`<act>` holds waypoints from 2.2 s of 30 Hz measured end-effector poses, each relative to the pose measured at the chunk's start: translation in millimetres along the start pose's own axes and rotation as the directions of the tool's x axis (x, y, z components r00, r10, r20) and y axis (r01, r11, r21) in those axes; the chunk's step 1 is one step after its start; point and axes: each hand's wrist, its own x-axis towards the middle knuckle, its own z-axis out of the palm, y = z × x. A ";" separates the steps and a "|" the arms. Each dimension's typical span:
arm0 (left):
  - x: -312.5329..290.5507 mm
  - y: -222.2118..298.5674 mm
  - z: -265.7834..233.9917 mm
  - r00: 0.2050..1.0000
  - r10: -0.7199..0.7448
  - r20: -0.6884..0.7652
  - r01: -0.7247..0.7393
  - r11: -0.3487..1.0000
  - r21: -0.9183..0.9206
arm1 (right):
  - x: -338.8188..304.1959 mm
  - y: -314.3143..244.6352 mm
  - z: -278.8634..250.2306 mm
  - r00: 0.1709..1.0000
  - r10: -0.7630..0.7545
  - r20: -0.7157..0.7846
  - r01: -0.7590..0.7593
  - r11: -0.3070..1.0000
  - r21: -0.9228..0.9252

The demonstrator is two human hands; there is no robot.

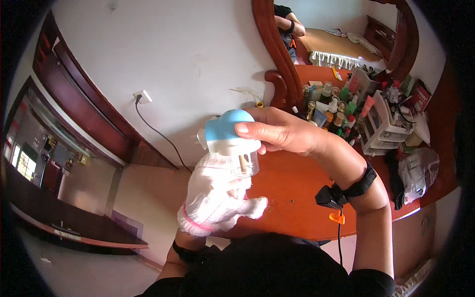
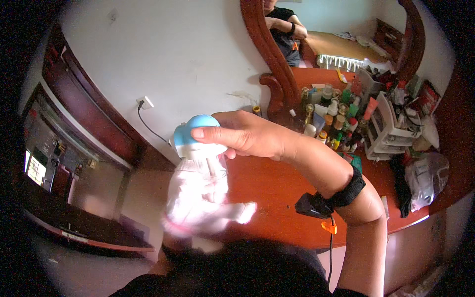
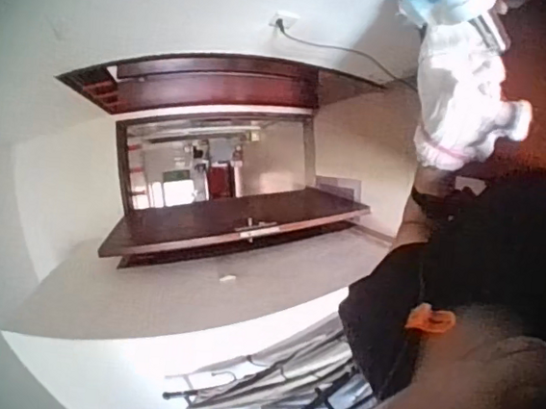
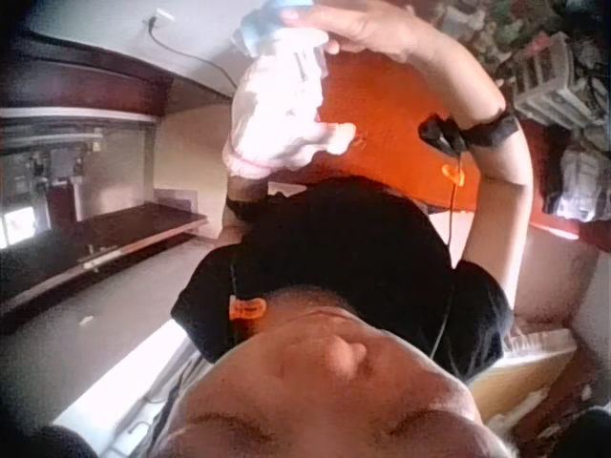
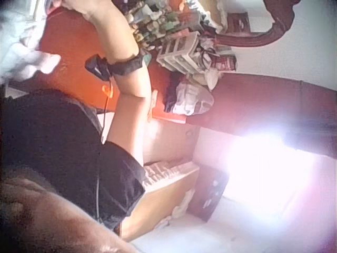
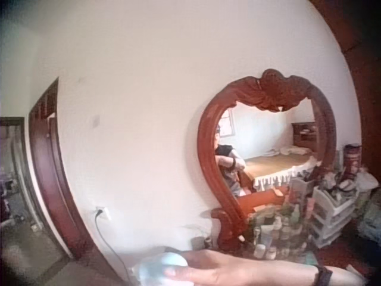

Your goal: The person refills a liquid mosquito repellent device by removing a cloth covering, unscrewing the empty bottle, and attaching a new liquid container before placing it on a surface.

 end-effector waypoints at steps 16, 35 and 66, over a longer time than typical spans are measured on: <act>-2.2 13.3 -0.6 0.985 -0.119 0.121 0.125 0.991 -0.042 | 5.9 6.4 -9.5 0.992 -0.109 0.056 0.105 0.992 0.062; 2.9 -0.4 -16.1 0.985 -0.026 0.172 -0.014 0.973 0.229 | 6.9 6.7 -0.3 0.996 -0.066 -0.058 0.057 0.986 -0.159; -5.3 -18.7 -54.9 0.978 -0.047 0.204 0.059 0.997 -0.050 | 6.3 -20.0 27.4 0.994 -0.108 0.002 0.103 0.944 -0.313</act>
